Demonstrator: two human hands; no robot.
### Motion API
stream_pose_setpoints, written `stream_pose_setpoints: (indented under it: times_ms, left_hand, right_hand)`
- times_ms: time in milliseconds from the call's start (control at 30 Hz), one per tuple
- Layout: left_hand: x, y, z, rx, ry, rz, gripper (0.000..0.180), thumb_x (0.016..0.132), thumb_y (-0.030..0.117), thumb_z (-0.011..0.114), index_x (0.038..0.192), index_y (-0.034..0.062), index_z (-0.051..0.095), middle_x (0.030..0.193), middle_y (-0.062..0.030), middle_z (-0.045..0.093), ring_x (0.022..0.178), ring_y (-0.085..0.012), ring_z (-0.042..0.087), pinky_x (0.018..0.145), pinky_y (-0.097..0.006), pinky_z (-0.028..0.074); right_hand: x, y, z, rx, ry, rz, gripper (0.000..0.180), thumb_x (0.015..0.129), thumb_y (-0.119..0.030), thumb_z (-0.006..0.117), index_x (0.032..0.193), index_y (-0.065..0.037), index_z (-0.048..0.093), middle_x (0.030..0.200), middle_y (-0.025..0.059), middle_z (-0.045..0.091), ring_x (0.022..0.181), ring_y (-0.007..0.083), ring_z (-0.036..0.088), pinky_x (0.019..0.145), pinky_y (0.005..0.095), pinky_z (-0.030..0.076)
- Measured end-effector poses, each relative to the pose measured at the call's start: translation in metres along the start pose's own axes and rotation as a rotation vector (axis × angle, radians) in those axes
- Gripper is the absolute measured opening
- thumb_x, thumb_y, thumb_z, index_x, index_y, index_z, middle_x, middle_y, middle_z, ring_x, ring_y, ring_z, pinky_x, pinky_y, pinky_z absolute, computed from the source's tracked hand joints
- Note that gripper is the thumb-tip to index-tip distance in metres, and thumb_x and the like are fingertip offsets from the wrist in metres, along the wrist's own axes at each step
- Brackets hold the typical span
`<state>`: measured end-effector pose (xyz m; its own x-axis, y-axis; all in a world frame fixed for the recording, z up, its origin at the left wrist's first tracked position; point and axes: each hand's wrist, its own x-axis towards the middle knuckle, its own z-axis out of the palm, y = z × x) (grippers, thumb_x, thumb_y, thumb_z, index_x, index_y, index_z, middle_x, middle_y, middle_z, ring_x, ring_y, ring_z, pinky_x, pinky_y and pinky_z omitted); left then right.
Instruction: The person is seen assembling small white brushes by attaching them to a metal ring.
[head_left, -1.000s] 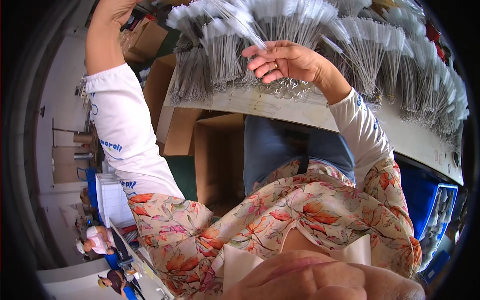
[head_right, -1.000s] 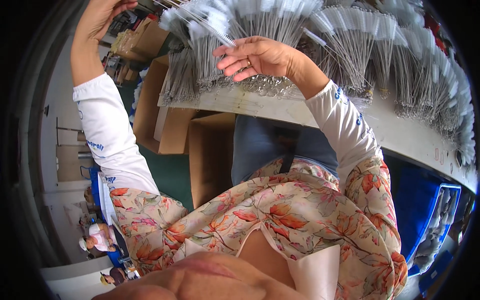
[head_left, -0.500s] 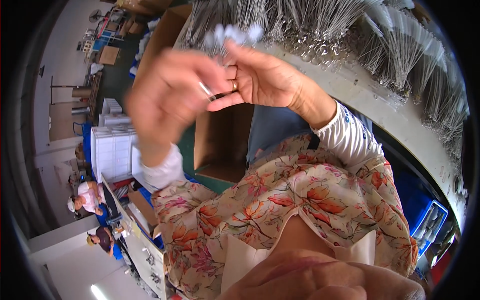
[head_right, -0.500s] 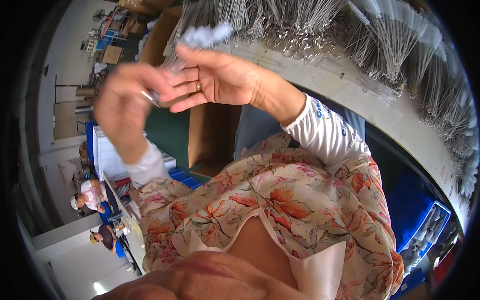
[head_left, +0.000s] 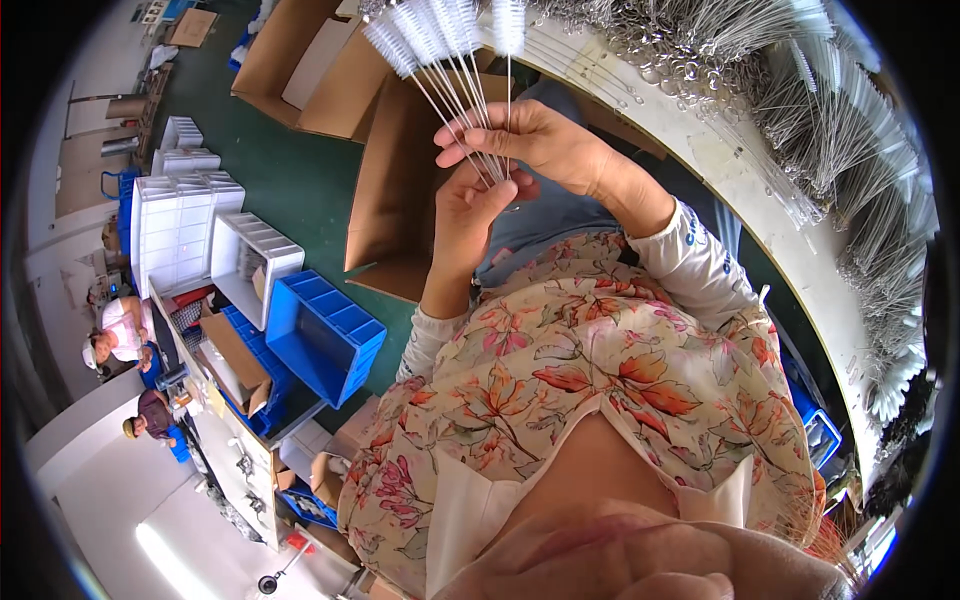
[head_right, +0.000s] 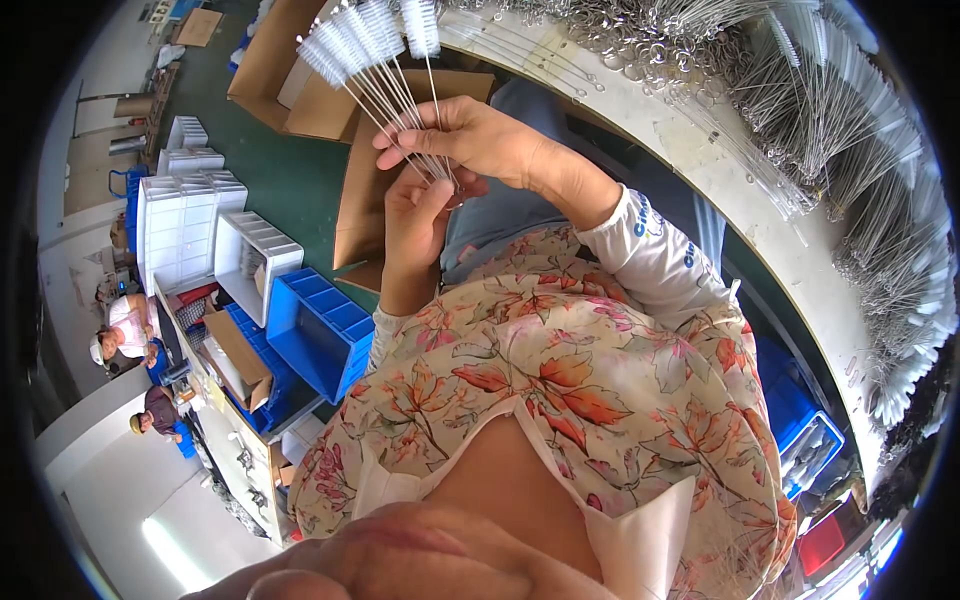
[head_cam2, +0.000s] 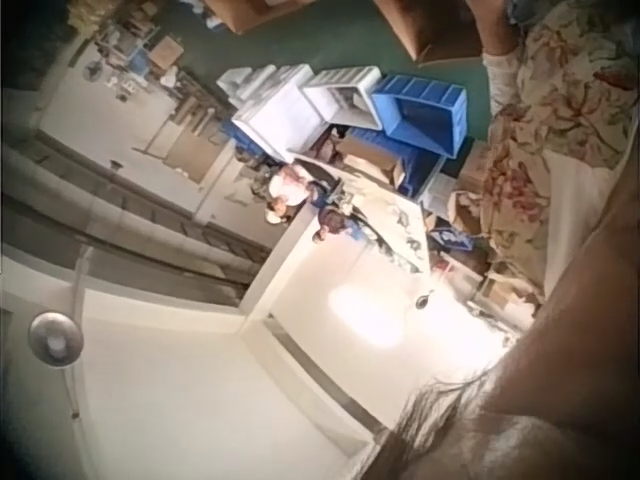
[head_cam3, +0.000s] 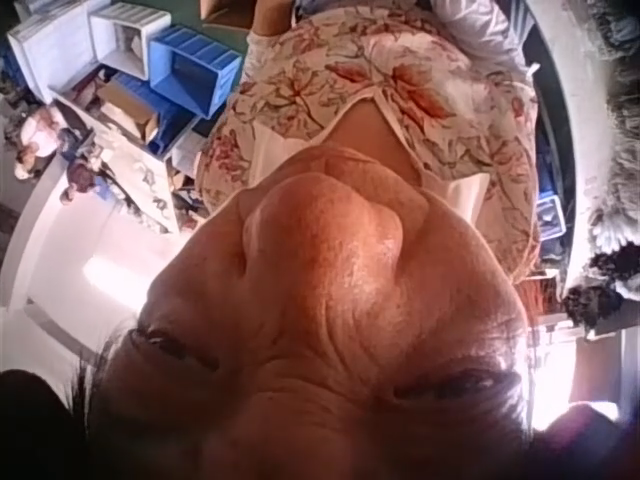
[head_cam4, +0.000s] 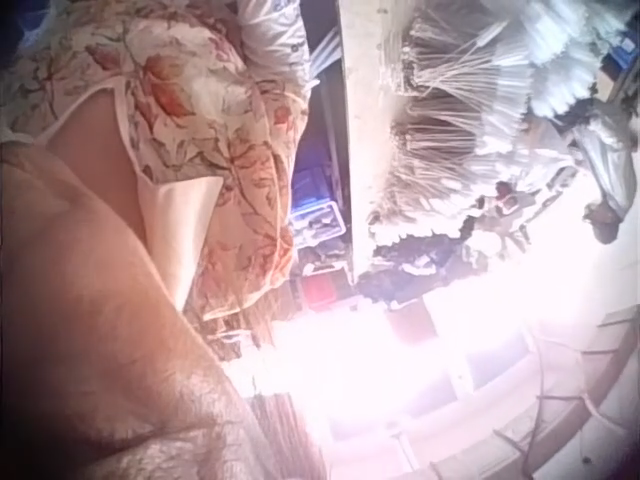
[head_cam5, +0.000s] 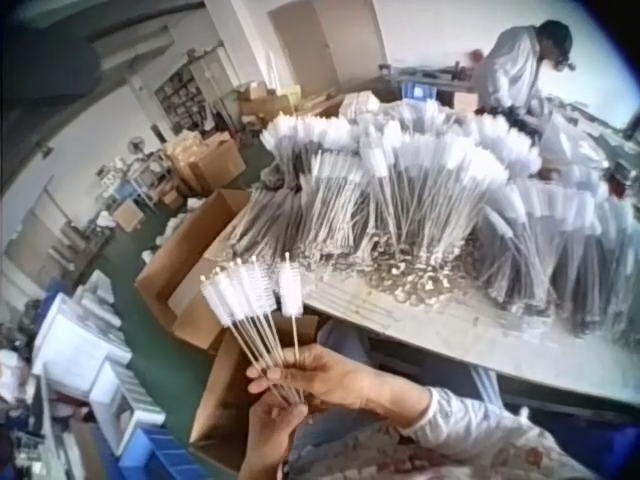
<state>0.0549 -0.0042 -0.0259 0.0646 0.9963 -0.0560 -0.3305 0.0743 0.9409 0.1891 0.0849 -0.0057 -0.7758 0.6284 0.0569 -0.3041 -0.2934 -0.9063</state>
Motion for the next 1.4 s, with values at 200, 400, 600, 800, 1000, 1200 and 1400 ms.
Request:
stream_pose_setpoints:
  times_ms: [200, 400, 600, 800, 1000, 1200, 1400]
  left_hand:
    - [0.009, 0.006, 0.018, 0.102, 0.130, 0.081, 0.023, 0.092, 0.013, 0.053, 0.105, -0.0050, 0.058, 0.086, -0.0116, 0.065, 0.072, -0.0181, 0.064, 0.059, -0.029, 0.056]
    - [0.008, -0.003, 0.023, 0.101, 0.247, 0.151, 0.025, 0.094, 0.014, 0.050, 0.108, -0.0051, 0.056, 0.092, -0.0159, 0.065, 0.079, -0.0213, 0.066, 0.063, -0.032, 0.057]
    - [0.007, -0.002, 0.031, 0.133, 0.303, 0.184, 0.024, 0.095, 0.015, 0.046, 0.104, -0.0069, 0.054, 0.093, -0.0180, 0.064, 0.079, -0.0229, 0.067, 0.062, -0.032, 0.058]
    - [0.009, -0.007, 0.032, 0.137, 0.312, 0.233, 0.024, 0.096, 0.015, 0.042, 0.102, -0.0063, 0.050, 0.091, -0.0184, 0.064, 0.078, -0.0230, 0.067, 0.062, -0.033, 0.058]
    - [0.011, -0.012, 0.032, 0.237, 0.327, 0.309, 0.024, 0.097, 0.015, 0.042, 0.104, -0.0068, 0.049, 0.093, -0.0197, 0.063, 0.080, -0.0244, 0.066, 0.064, -0.033, 0.058]
    - [0.010, -0.013, 0.032, 0.258, 0.329, 0.354, 0.023, 0.096, 0.013, 0.043, 0.104, -0.0070, 0.049, 0.094, -0.0199, 0.063, 0.080, -0.0253, 0.066, 0.065, -0.035, 0.058]
    - [0.009, -0.016, 0.030, 0.269, 0.336, 0.380, 0.020, 0.095, 0.011, 0.045, 0.104, -0.0066, 0.049, 0.095, -0.0198, 0.063, 0.080, -0.0250, 0.066, 0.066, -0.036, 0.058]
  right_hand:
    - [-0.012, -0.004, -0.001, 0.019, 0.090, 0.055, 0.032, 0.090, -0.019, 0.059, 0.118, -0.004, 0.058, 0.073, -0.0012, 0.059, 0.057, 0.0017, 0.047, 0.043, 0.0172, 0.039]
    - [-0.013, -0.001, -0.004, -0.078, 0.338, -0.093, 0.027, 0.081, -0.013, 0.069, 0.106, -0.003, 0.063, 0.072, -0.0008, 0.061, 0.065, 0.0043, 0.055, 0.057, 0.0181, 0.046]
    - [-0.008, 0.006, -0.008, 0.010, 0.368, -0.179, 0.011, 0.079, -0.006, 0.070, 0.085, -0.003, 0.062, 0.074, 0.0018, 0.063, 0.064, 0.0057, 0.059, 0.056, 0.0186, 0.048]
    - [-0.009, 0.008, -0.008, 0.063, 0.370, -0.161, 0.011, 0.082, -0.011, 0.068, 0.089, -0.003, 0.066, 0.072, 0.0028, 0.065, 0.059, 0.0055, 0.060, 0.051, 0.0185, 0.048]
    - [-0.013, 0.002, -0.007, -0.012, 0.385, -0.093, 0.017, 0.085, -0.011, 0.064, 0.097, 0.000, 0.065, 0.080, 0.0034, 0.066, 0.069, 0.0079, 0.062, 0.060, 0.0202, 0.052]
    - [-0.010, 0.008, -0.007, 0.030, 0.408, -0.222, 0.016, 0.083, -0.007, 0.066, 0.098, -0.002, 0.064, 0.075, 0.0029, 0.066, 0.064, 0.0059, 0.060, 0.057, 0.0199, 0.052]
    - [-0.009, 0.009, -0.005, -0.022, 0.408, -0.227, 0.013, 0.083, -0.007, 0.066, 0.094, -0.003, 0.065, 0.075, 0.0015, 0.065, 0.066, 0.0043, 0.059, 0.058, 0.0191, 0.050]
